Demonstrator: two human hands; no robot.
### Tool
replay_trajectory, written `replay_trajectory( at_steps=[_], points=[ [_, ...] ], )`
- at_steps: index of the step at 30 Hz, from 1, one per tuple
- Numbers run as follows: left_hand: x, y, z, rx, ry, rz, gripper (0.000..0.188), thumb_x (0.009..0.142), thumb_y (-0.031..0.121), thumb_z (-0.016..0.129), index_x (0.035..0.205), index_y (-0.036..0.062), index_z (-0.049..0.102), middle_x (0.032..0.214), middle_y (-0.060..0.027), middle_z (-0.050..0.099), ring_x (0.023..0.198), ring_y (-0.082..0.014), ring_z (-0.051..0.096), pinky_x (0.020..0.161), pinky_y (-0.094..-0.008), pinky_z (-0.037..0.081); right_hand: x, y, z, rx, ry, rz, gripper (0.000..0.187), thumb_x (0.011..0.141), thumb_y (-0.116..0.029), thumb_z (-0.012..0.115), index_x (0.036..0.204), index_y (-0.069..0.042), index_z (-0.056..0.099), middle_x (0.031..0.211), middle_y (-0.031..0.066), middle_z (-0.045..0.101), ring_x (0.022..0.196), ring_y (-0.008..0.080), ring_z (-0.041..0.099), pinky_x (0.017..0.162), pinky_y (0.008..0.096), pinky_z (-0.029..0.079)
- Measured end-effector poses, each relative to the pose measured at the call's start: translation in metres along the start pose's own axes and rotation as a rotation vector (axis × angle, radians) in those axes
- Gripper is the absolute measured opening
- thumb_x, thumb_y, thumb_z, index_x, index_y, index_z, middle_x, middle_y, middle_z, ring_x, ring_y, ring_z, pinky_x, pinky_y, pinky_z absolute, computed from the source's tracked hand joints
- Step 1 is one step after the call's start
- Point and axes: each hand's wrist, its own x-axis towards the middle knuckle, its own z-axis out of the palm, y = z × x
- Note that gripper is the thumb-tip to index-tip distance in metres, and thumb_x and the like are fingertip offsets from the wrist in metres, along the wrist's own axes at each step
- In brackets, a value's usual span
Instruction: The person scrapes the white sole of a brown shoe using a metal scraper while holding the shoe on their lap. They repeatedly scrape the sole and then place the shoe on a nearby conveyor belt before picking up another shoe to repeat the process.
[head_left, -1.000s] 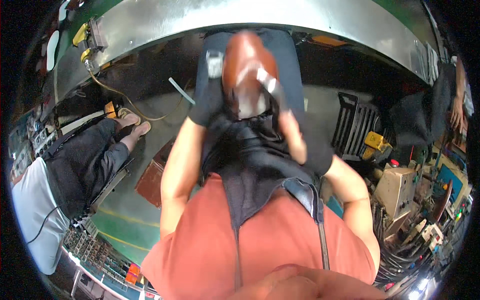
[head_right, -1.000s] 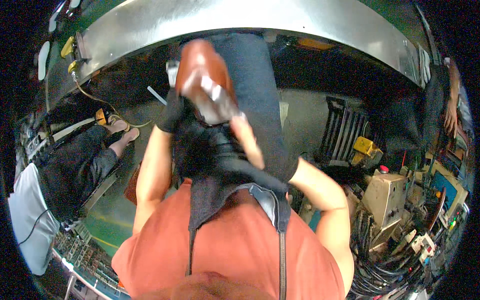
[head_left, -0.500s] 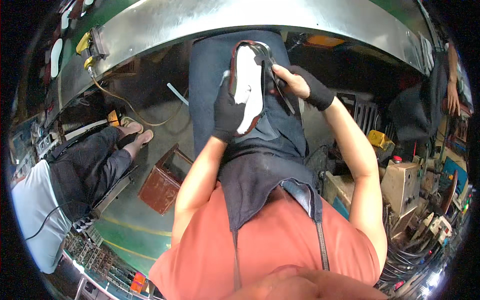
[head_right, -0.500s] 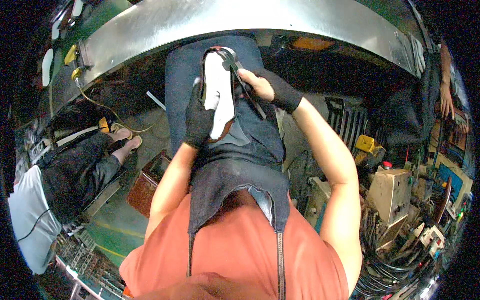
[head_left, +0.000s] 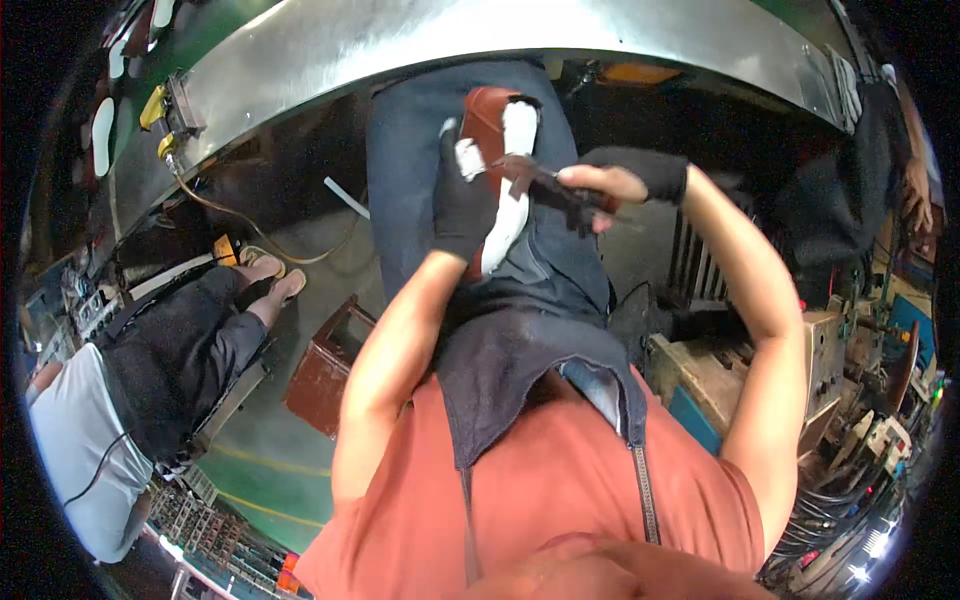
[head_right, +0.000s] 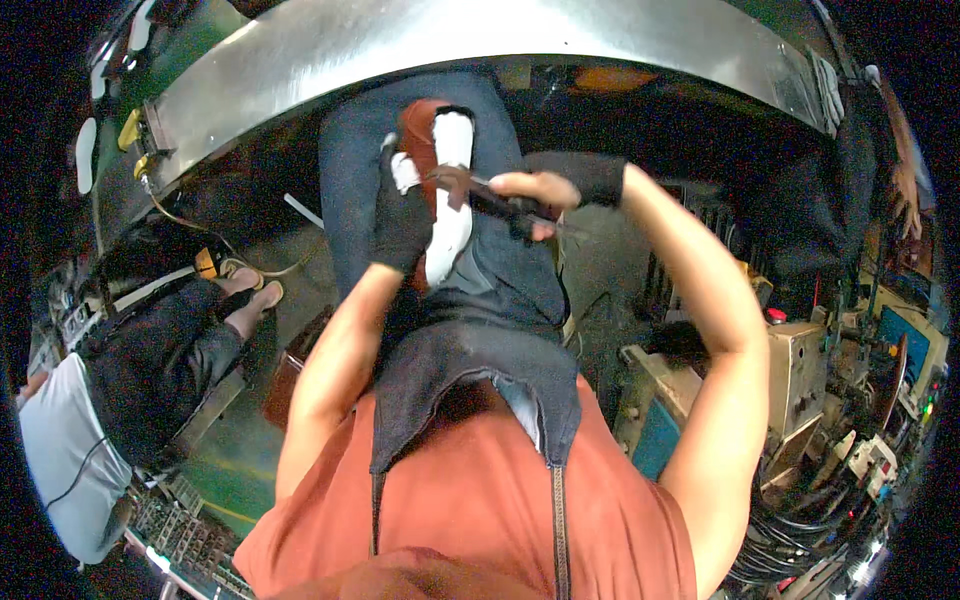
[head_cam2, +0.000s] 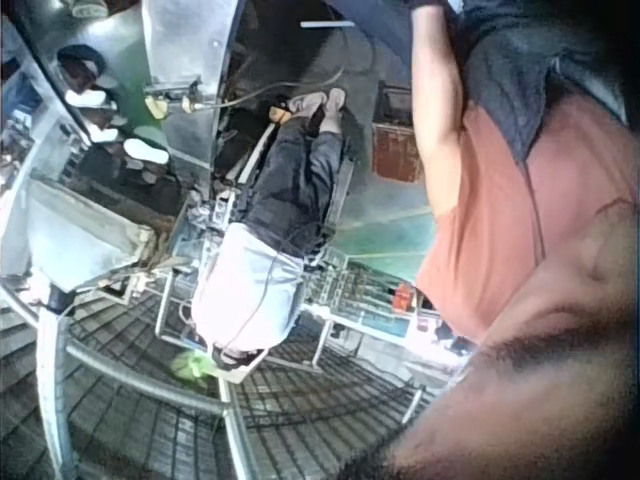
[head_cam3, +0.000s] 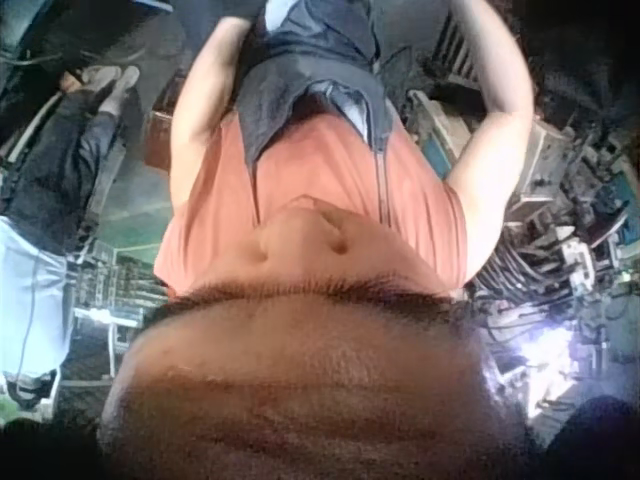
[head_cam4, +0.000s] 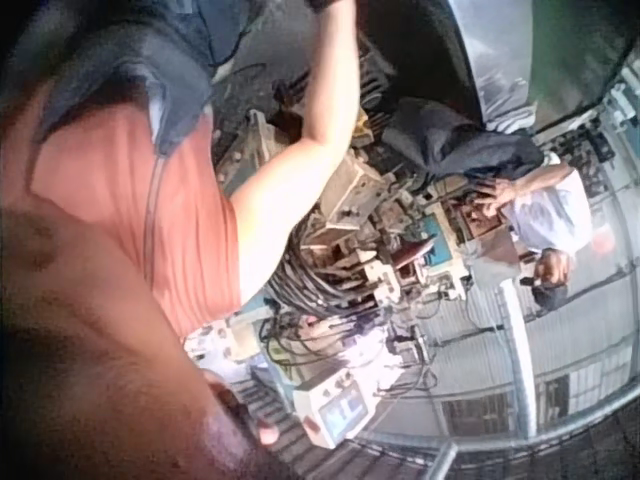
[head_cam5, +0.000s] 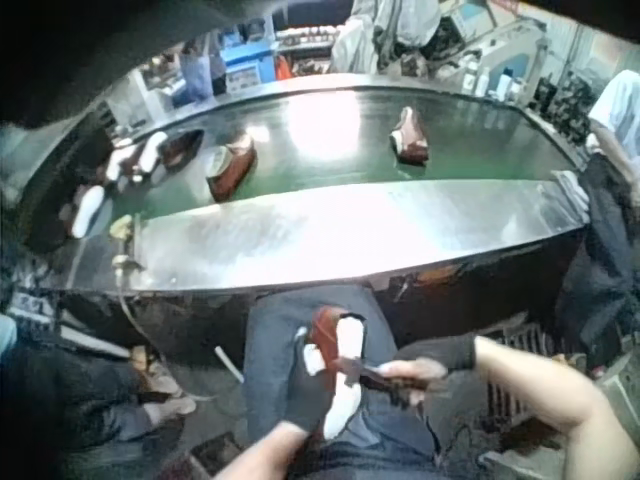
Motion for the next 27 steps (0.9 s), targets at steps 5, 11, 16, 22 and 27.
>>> replay_trajectory(
  at_steps=[5, 11, 16, 22, 27],
  points=[
    [0.010, -0.008, 0.011, 0.479, 0.052, 0.019, 0.055, 0.089, 0.022, 0.049, 0.135, -0.0011, 0.028, 0.129, -0.0279, 0.042, 0.117, -0.0398, 0.046, 0.096, -0.0418, 0.039, -0.023, -0.036, -0.023, -0.871, 0.287, -0.339, 0.054, 0.095, -0.044, 0.042, 0.074, 0.001, 0.062, 0.062, 0.0179, 0.058, 0.053, 0.0319, 0.059, 0.054, 0.0405, 0.046],
    [0.000, -0.023, -0.021, 0.395, -0.304, 0.133, 0.049, 0.089, 0.022, 0.052, 0.130, 0.0002, 0.037, 0.111, -0.0210, 0.058, 0.101, -0.0348, 0.056, 0.091, -0.0429, 0.042, -0.022, -0.066, 0.046, -0.333, 0.573, -0.709, 0.035, 0.090, -0.031, 0.053, 0.077, 0.001, 0.060, 0.068, 0.0243, 0.056, 0.065, 0.0402, 0.057, 0.059, 0.0456, 0.045],
    [-0.103, -0.019, -0.038, -0.309, -0.163, -0.323, 0.054, 0.093, 0.023, 0.050, 0.138, -0.0004, 0.031, 0.135, -0.0151, 0.044, 0.122, -0.0254, 0.044, 0.105, -0.0358, 0.032, 0.007, 0.011, 0.100, 0.019, 0.378, -0.192, 0.041, 0.096, -0.033, 0.042, 0.096, 0.005, 0.058, 0.087, 0.0255, 0.061, 0.078, 0.0294, 0.062, 0.071, 0.0367, 0.046],
    [-0.093, -0.083, -0.028, -0.477, -0.381, -0.345, 0.044, 0.095, 0.020, 0.048, 0.133, 0.0014, 0.038, 0.123, -0.0138, 0.054, 0.109, -0.0246, 0.055, 0.093, -0.0325, 0.043, 0.005, 0.060, 0.119, 0.309, 0.237, 0.031, 0.053, 0.096, -0.046, 0.038, 0.098, 0.003, 0.059, 0.084, 0.0134, 0.063, 0.077, 0.0203, 0.059, 0.071, 0.0326, 0.046],
    [-0.059, -0.035, -0.013, -0.472, -0.266, -0.471, 0.045, 0.091, 0.028, 0.055, 0.125, 0.0004, 0.045, 0.112, -0.0190, 0.059, 0.102, -0.0261, 0.059, 0.086, -0.0331, 0.046, -0.023, 0.008, 0.082, 0.124, 0.367, -0.089, 0.051, 0.095, -0.047, 0.040, 0.089, -0.001, 0.062, 0.070, 0.0124, 0.062, 0.057, 0.0241, 0.059, 0.057, 0.0341, 0.047]
  ],
)
